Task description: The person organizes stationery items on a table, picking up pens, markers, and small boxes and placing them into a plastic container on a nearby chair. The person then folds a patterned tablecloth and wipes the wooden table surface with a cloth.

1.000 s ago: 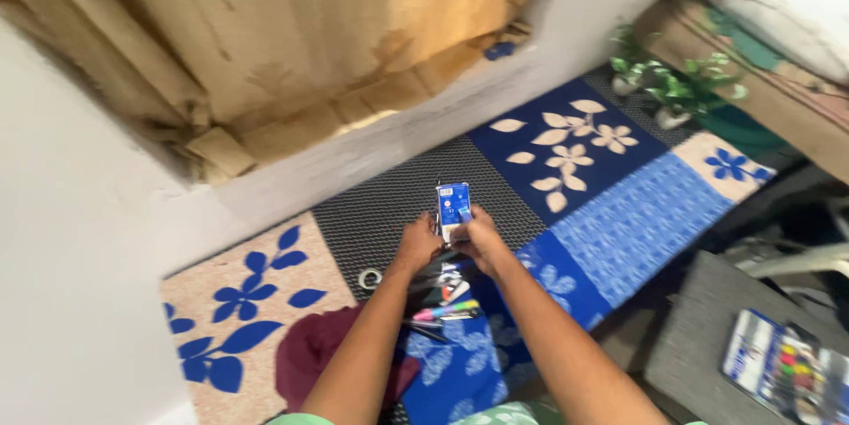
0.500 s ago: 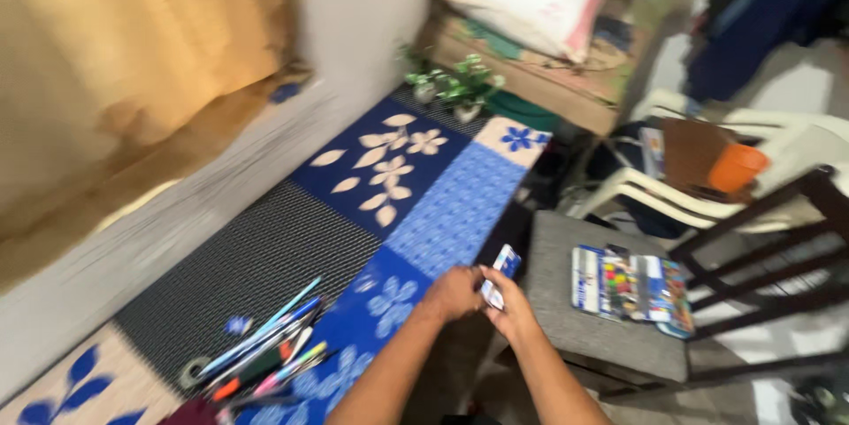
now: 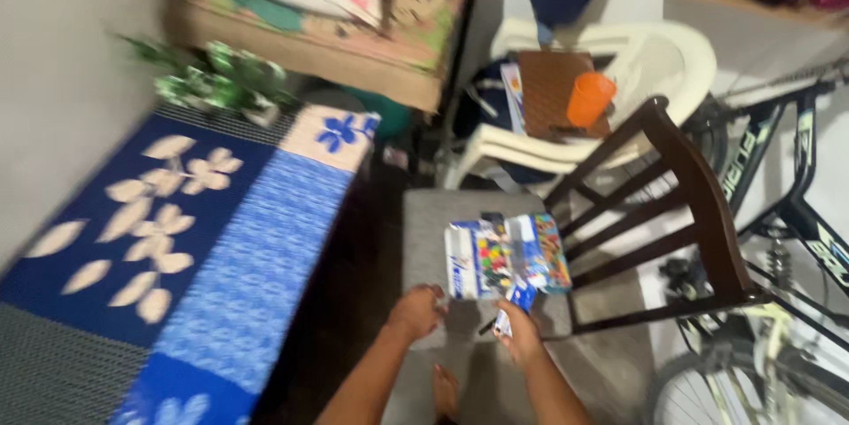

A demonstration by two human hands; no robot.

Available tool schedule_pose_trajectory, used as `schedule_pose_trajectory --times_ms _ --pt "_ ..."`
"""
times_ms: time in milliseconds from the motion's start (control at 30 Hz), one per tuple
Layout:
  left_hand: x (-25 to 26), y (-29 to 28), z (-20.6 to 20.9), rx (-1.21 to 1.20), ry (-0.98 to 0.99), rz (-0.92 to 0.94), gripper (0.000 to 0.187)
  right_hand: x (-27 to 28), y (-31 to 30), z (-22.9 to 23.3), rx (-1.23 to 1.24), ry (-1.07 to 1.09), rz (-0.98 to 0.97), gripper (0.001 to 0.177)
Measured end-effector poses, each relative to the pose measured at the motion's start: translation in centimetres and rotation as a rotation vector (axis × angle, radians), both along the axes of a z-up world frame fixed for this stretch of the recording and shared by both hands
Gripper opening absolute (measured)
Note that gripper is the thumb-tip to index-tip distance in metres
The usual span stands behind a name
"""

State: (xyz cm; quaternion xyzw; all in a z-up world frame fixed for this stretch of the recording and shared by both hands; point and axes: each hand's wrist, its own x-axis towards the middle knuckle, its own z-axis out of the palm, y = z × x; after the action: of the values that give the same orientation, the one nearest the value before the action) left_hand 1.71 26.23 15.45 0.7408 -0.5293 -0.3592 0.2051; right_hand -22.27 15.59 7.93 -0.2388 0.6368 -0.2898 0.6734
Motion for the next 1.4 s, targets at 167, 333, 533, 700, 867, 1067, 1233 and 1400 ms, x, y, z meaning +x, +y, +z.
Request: schedule_pose_trajectory --times_ms 167,333,533,700,867,1067,1233,1400 --pt "-2.4 -8.0 -4.8 0.083 -0.025 0.022 0.028 -4.2 -9.1 -6.2 -0.365 0.194 0.187 0.039" --pt "-3.2 -13.7 -8.5 0.169 -0.052 -0.001 0.027 -5.6 -17.2 -9.9 -0.804 0.937 0.477 0.079" --pt "-2.8 -17.2 -11.0 0.200 -0.068 0.023 0.030 -4.2 -22.3 -12.8 -0.329 0.896 0.662 0.076" --pt "-1.5 -18.6 -9.3 0.258 -0.056 0.047 0.026 -3.0 -22.7 -15.2 -0.632 1.119 0.629 0.107" --pt "-1.0 -18.3 -5.7 0.166 -0.124 0.070 0.033 0.3 -21.2 -7.2 -0.503 1.299 0.777 0.092" --pt "2.7 -15.2 2.9 -0.337 -0.543 0.045 0.046 10.5 -16.7 7.1 -1.238 0.899 0.736 0.063" --pt "10.8 -6.1 10.5 -0.353 -0.691 0.207 0.045 23.3 -9.5 18.6 -1.598 0.540 0.726 0.058" --pt "19.4 7.8 14.9 -0.277 -0.661 0.500 0.041 33.3 1.9 25.3 -1.694 0.320 0.934 0.058"
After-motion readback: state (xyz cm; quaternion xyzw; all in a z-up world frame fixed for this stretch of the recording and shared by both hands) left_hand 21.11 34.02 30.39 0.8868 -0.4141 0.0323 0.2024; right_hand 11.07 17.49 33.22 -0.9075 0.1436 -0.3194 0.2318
